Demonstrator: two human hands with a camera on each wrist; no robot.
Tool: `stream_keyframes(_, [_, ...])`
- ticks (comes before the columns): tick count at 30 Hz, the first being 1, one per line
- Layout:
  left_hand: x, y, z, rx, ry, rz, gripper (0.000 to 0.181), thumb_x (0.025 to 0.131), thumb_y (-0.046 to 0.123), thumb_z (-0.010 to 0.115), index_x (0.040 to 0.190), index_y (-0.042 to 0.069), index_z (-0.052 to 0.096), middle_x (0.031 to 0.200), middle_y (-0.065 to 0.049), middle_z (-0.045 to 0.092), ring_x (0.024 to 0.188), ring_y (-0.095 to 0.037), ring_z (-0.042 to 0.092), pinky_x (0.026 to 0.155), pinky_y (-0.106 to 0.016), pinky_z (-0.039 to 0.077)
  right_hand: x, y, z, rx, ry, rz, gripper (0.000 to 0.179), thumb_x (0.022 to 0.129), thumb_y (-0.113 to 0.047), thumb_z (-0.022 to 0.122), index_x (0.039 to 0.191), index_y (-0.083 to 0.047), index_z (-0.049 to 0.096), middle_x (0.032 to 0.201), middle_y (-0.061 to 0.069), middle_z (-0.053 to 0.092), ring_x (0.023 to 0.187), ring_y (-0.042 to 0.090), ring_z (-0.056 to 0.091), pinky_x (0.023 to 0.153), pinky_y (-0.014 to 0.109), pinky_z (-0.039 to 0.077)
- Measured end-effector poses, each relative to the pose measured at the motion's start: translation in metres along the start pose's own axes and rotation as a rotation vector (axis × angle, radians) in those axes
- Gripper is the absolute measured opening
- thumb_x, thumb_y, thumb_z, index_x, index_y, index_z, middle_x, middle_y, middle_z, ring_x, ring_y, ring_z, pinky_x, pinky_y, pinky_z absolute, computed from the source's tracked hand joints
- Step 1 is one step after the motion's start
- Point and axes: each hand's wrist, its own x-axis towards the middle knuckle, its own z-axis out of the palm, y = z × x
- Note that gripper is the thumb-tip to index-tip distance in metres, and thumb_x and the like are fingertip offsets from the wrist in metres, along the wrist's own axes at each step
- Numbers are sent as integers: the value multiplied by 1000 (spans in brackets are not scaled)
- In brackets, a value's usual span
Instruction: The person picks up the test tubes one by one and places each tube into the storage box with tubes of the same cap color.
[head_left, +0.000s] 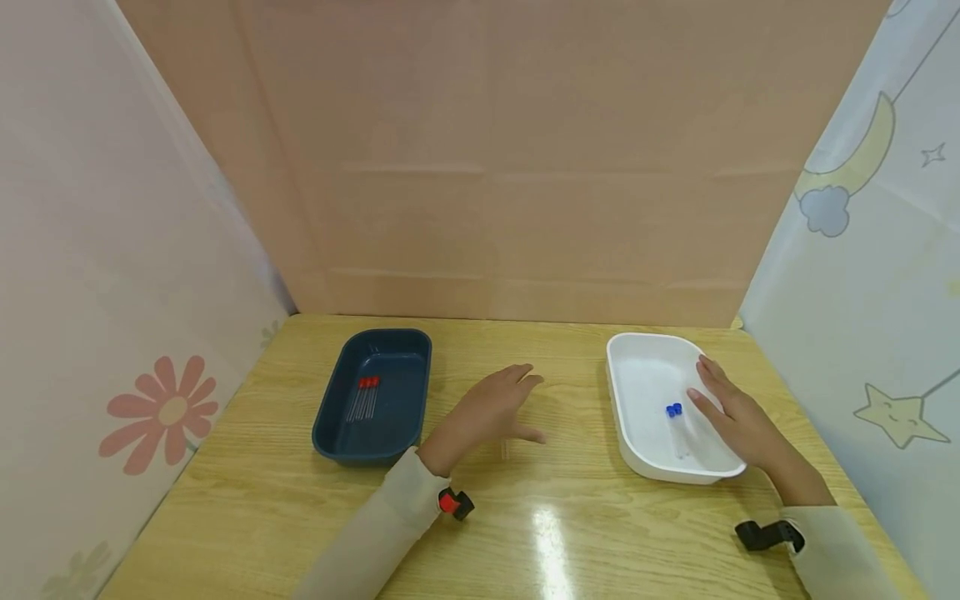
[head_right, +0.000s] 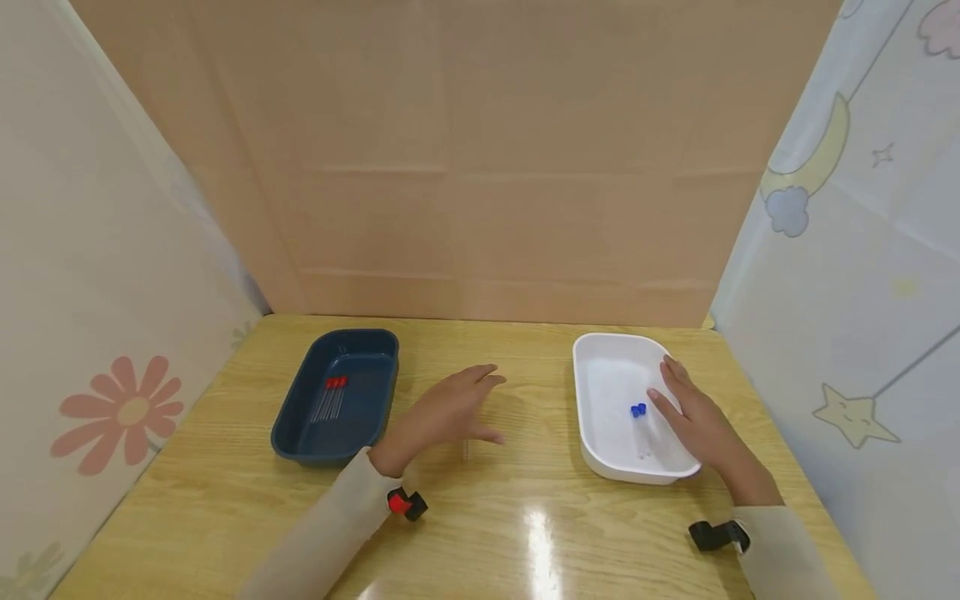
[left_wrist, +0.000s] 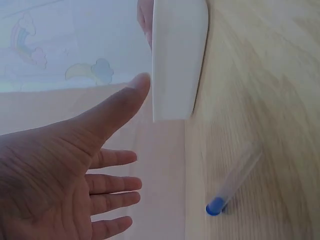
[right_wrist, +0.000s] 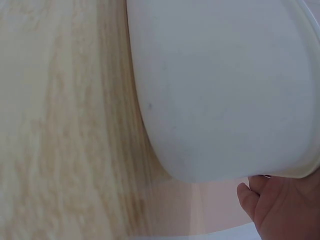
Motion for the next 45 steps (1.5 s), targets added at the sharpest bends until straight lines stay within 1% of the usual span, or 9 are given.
stream_keyframes(3, [-2, -5, -3, -17, -16, -18, 97, 80, 64, 76, 154, 11, 43, 161, -12, 37, 146, -28, 38, 115, -42, 37, 1, 0, -1, -4, -1, -3, 66, 111, -31, 42, 159, 4, 14, 167, 23, 3, 149, 53, 5, 118, 65, 4])
stream_keyframes(6, [-6, -6, -3, -32, -11, -32, 96, 81, 62, 77, 154, 10, 43, 160, -14, 37, 145, -29, 40, 113, -43, 39, 2, 0, -1, -3, -1, -8, 67, 110, -32, 43, 159, 4, 14, 167, 24, 3, 149, 54, 5, 117, 67, 5])
stream_keyframes(12, [-13, -9, -1, 20, 22, -40, 96, 80, 64, 76, 151, 8, 46, 157, -15, 41, 143, -30, 42, 113, -42, 40, 5, 0, -2, 6, -7, -4, 67, 110, -32, 43, 159, 3, 14, 167, 23, 2, 149, 53, 4, 117, 67, 5])
stream_keyframes(14, [-15, -11, 0, 26, 16, -52, 97, 78, 65, 77, 151, 8, 47, 157, -15, 42, 143, -30, 42, 114, -42, 39, 4, 1, -2, 6, -8, -3, 67, 110, -32, 43, 160, 3, 14, 167, 23, 2, 149, 53, 3, 117, 67, 4])
stream_keyframes(18, [-18, -14, 1, 13, -29, -80, 97, 77, 63, 80, 151, 8, 48, 156, -14, 43, 144, -30, 41, 115, -42, 37, 2, 4, 0, 6, -8, 4, 67, 110, -33, 42, 159, 3, 13, 167, 23, 1, 149, 54, 4, 117, 67, 4])
stream_keyframes(26, [-25, -16, -1, 97, -86, -72, 95, 75, 63, 81, 146, 6, 53, 151, -14, 49, 141, -29, 44, 117, -40, 34, 2, 2, 0, 11, -8, 2, 67, 110, -33, 42, 160, 1, 12, 167, 23, 1, 149, 54, 4, 116, 68, 5])
stream_keyframes(33, [-29, -14, -3, 155, -115, -77, 92, 72, 62, 84, 141, 7, 58, 144, -11, 54, 137, -27, 47, 114, -37, 38, 3, 1, 0, 11, -12, 5, 68, 110, -33, 42, 160, 1, 12, 167, 23, 1, 149, 54, 3, 115, 70, 6])
stream_keyframes(41, [-29, -15, 3, 196, -110, -49, 84, 70, 63, 85, 130, 8, 64, 126, -6, 61, 126, -24, 54, 114, -35, 37, 0, -2, -1, 12, -9, -3, 66, 111, -31, 42, 160, 3, 13, 167, 25, 2, 148, 54, 4, 117, 67, 4])
stream_keyframes(45, [-28, -15, 5, 211, -103, -45, 82, 69, 64, 84, 126, 9, 65, 122, -5, 61, 125, -24, 54, 115, -35, 36, -1, -1, -2, 8, -9, 3, 67, 111, -32, 42, 160, 3, 14, 166, 26, 3, 149, 54, 4, 117, 67, 4])
